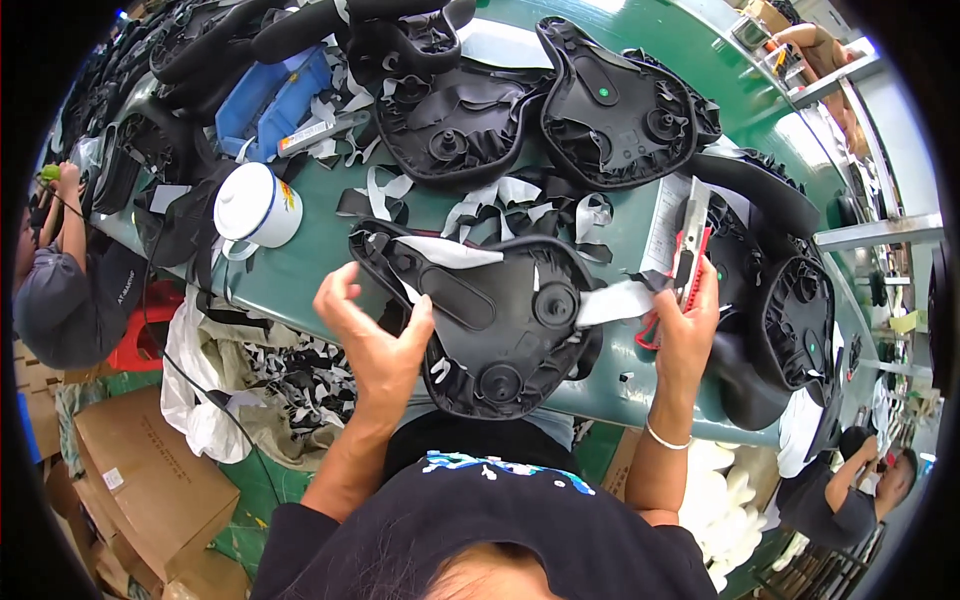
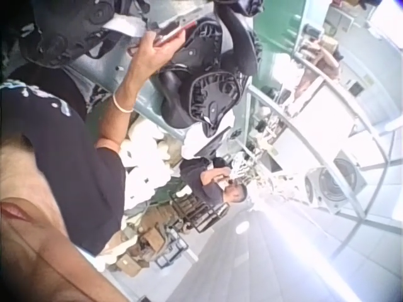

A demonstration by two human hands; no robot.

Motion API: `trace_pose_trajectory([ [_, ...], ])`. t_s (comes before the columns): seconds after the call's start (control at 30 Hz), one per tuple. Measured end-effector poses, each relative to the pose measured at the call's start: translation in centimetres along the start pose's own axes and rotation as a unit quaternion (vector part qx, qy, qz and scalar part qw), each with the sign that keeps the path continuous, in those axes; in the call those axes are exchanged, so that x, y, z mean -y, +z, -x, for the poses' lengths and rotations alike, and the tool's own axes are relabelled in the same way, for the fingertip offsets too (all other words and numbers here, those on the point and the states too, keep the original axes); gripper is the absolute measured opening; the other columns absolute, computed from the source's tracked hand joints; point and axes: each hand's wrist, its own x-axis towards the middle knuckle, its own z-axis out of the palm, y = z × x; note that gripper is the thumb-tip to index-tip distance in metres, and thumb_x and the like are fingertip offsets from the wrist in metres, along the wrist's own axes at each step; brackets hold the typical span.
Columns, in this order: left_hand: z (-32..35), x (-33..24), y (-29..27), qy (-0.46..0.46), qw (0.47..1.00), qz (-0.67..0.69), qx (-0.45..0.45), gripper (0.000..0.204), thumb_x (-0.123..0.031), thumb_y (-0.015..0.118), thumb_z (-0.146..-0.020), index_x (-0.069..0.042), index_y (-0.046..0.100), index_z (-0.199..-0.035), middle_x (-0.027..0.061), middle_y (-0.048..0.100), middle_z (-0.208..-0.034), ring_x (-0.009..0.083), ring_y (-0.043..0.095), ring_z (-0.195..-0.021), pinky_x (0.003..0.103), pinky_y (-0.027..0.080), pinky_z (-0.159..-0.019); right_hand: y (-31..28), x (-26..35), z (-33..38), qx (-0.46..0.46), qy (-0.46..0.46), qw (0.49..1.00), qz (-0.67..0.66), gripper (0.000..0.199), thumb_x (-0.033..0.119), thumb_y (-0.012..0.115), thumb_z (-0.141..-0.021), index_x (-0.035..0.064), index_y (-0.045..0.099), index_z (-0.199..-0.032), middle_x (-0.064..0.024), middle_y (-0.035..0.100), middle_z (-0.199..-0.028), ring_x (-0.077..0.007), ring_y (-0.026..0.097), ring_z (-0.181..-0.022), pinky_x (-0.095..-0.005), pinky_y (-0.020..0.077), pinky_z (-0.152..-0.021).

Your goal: Trimming excess plastic material and assembling components of bicycle seats using a utility knife.

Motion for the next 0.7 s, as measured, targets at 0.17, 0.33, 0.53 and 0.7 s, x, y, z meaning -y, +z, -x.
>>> trace_pose_trajectory([
  [0.17,-3.5,-6.2,5.4,0.346,0.850,-0.179,0.354,0.033,-0.027,0.074,-0.070,-0.010,0.057,-0.092,0.0071,0.055,-0.089,0.0255,0.051,-0.088,0.038,0.036,-0.077,2.8,2.4,2.6,0.189,0.030,0.982,0.007,0.056,-0.002,0.064,-0.077,0.0022,0.044,-0.129,-0.0070,0.060,-0.097,-0.0112,0.060,-0.070,-0.0234,0.0507,-0.063],
  [0.33,-4.5,-3.0,7.7,0.303,0.874,-0.070,0.374,0.019,-0.021,0.066,-0.078,-0.008,0.057,-0.067,0.0059,0.050,-0.059,0.0242,0.049,-0.061,0.036,0.035,-0.064,-3.5,0.6,2.9,0.208,-0.188,0.924,0.261,0.065,0.010,0.071,-0.080,0.0055,0.040,-0.137,-0.0130,0.065,-0.099,-0.0201,0.066,-0.078,-0.0295,0.0529,-0.070],
  [0.53,-5.7,-3.8,8.1,0.213,0.903,-0.020,0.373,0.019,-0.023,0.064,-0.080,-0.005,0.062,-0.073,0.0068,0.056,-0.064,0.0259,0.048,-0.060,0.036,0.037,-0.065,-2.5,-0.5,3.4,0.253,-0.238,0.822,0.451,0.067,0.010,0.069,-0.080,0.0134,0.040,-0.140,-0.0083,0.053,-0.068,-0.0246,0.055,-0.052,-0.0350,0.0441,-0.046],
  [0.7,-8.3,-2.2,6.8,-0.184,0.668,0.681,0.239,0.020,-0.016,0.056,-0.088,-0.003,0.059,-0.074,0.0000,0.057,-0.065,0.0136,0.059,-0.073,0.029,0.046,-0.071,-0.8,-1.1,10.9,0.131,-0.172,0.868,0.448,0.062,0.013,0.064,-0.084,0.0128,0.039,-0.141,-0.0142,0.064,-0.081,-0.0340,0.060,-0.057,-0.0437,0.0455,-0.049],
])
